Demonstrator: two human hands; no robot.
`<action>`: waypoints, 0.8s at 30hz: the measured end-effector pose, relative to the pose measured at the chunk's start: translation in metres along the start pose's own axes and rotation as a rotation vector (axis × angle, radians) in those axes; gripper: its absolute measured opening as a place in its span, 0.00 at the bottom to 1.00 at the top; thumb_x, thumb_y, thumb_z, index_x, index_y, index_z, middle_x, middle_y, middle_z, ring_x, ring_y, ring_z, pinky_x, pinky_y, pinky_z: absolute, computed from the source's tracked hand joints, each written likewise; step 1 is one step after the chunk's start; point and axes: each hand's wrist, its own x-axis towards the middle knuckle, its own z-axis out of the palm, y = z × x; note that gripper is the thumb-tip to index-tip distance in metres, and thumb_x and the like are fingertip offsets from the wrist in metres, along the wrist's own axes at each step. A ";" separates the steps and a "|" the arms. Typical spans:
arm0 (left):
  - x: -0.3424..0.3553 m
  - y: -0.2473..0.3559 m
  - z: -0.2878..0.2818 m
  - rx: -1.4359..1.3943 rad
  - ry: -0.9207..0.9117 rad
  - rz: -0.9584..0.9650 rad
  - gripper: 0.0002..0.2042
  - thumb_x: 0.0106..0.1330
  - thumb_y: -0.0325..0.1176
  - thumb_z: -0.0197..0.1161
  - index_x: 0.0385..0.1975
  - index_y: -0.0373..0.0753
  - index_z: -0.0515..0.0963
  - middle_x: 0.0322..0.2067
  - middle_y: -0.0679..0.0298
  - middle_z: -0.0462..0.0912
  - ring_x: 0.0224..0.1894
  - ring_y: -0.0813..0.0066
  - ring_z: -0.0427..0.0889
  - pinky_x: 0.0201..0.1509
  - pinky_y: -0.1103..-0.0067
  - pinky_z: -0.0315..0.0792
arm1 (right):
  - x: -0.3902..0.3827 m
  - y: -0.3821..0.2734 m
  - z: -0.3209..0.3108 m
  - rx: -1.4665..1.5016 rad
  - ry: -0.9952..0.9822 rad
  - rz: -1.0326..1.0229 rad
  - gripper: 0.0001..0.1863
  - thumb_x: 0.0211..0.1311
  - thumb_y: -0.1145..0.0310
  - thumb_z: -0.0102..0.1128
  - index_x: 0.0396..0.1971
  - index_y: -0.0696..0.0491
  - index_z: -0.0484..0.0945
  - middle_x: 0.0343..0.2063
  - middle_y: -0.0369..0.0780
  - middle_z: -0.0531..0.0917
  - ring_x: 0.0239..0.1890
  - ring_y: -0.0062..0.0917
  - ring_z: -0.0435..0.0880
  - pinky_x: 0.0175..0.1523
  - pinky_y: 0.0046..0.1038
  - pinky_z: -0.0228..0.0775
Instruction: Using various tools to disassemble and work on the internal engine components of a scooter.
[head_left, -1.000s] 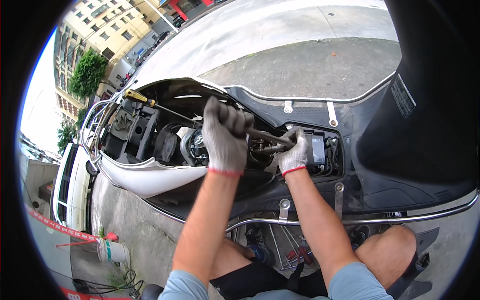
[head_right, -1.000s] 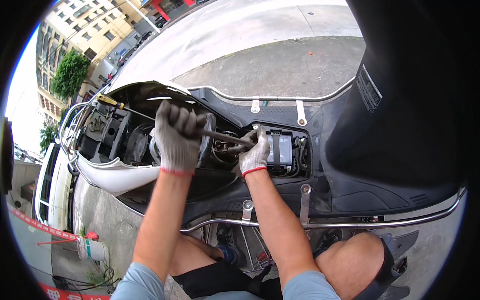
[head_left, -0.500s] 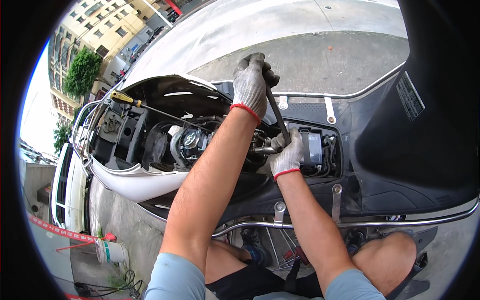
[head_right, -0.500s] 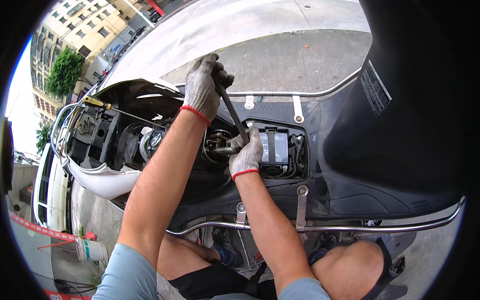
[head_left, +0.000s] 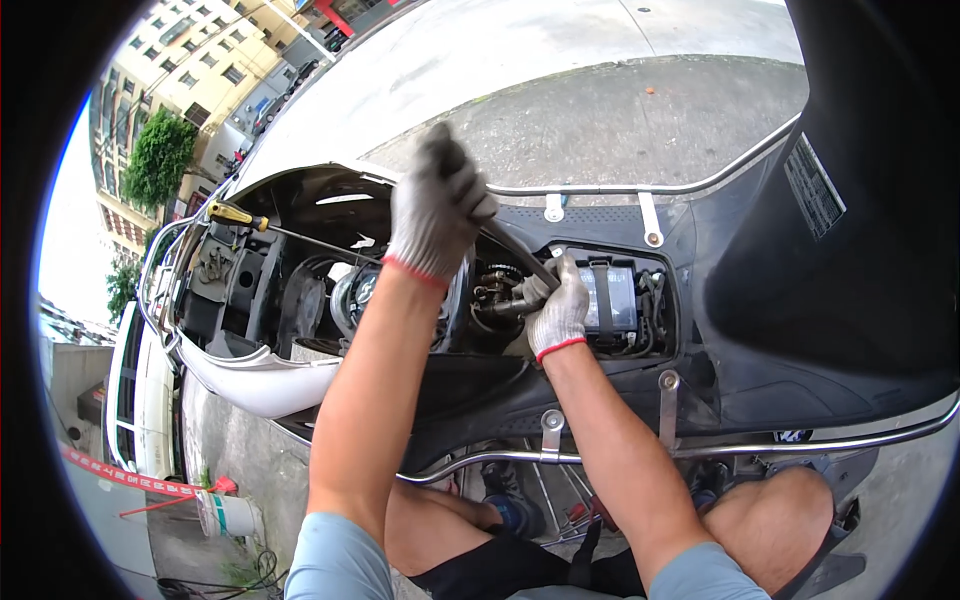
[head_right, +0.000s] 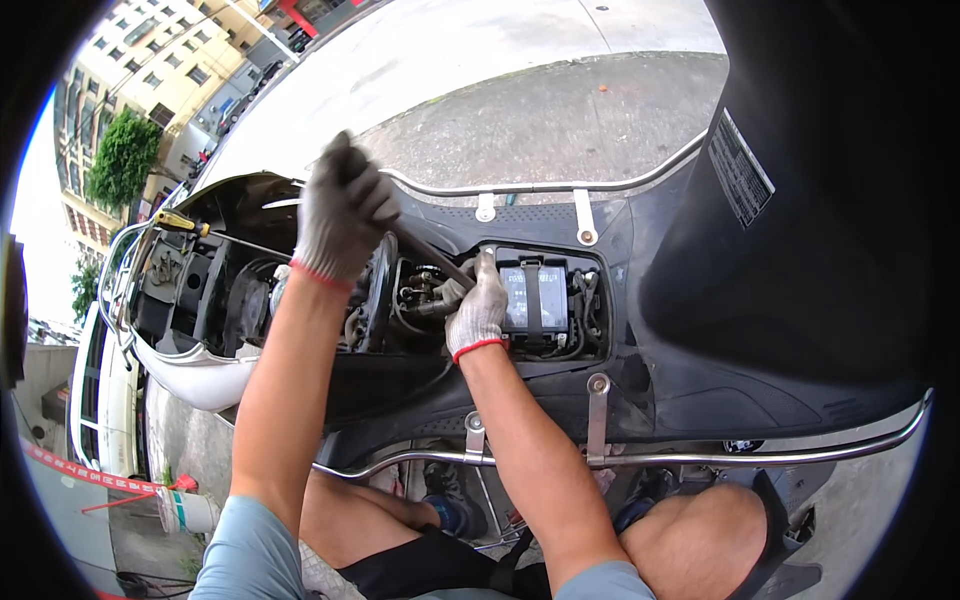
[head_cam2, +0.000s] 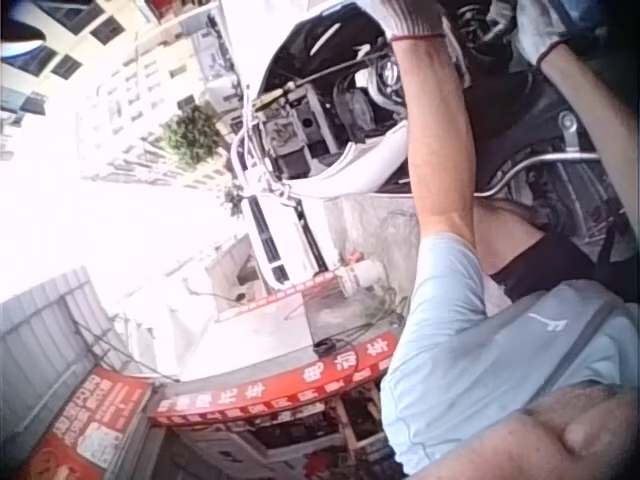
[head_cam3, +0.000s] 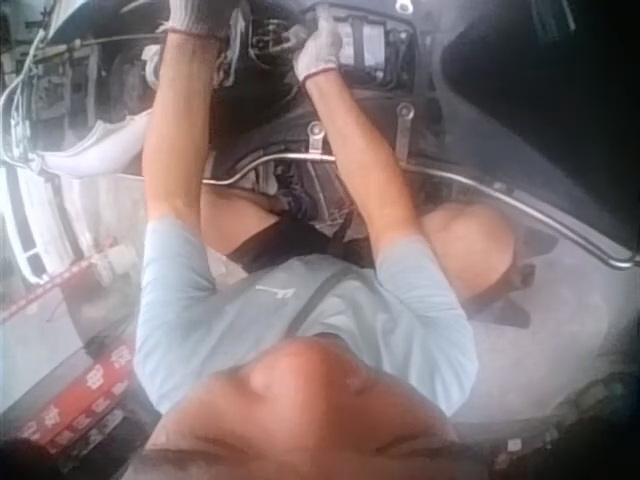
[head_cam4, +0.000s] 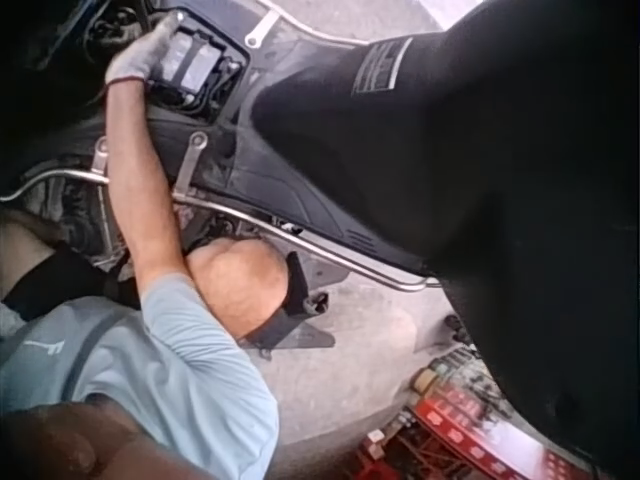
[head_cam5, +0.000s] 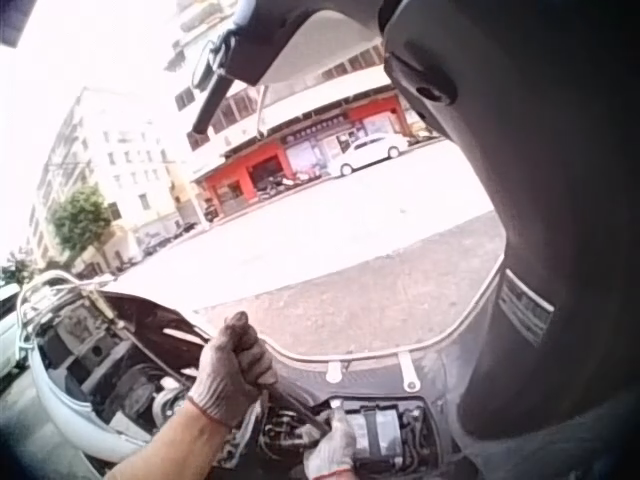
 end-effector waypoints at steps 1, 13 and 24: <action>-0.017 0.005 -0.006 0.005 0.020 0.043 0.24 0.75 0.47 0.53 0.15 0.51 0.57 0.12 0.75 0.47 0.16 0.80 0.48 0.20 0.80 0.49 | 0.001 0.001 0.002 -0.045 -0.008 -0.030 0.19 0.74 0.56 0.49 0.23 0.50 0.69 0.13 0.34 0.65 0.11 0.22 0.62 0.21 0.28 0.61; -0.236 -0.129 -0.029 1.037 -0.257 0.771 0.05 0.54 0.22 0.62 0.31 0.33 0.75 0.36 0.54 0.80 0.50 0.51 0.80 0.55 0.58 0.73 | -0.002 -0.009 0.007 -0.140 -0.618 0.043 0.22 0.74 0.56 0.43 0.18 0.48 0.61 0.09 0.33 0.57 0.13 0.23 0.54 0.28 0.29 0.58; -0.204 -0.079 -0.021 0.816 0.050 0.572 0.09 0.64 0.15 0.55 0.40 0.35 0.74 0.48 0.55 0.81 0.41 0.70 0.84 0.47 0.78 0.79 | 0.002 -0.037 0.003 0.037 -0.138 -0.094 0.24 0.77 0.54 0.41 0.18 0.49 0.64 0.12 0.34 0.60 0.14 0.24 0.56 0.27 0.31 0.57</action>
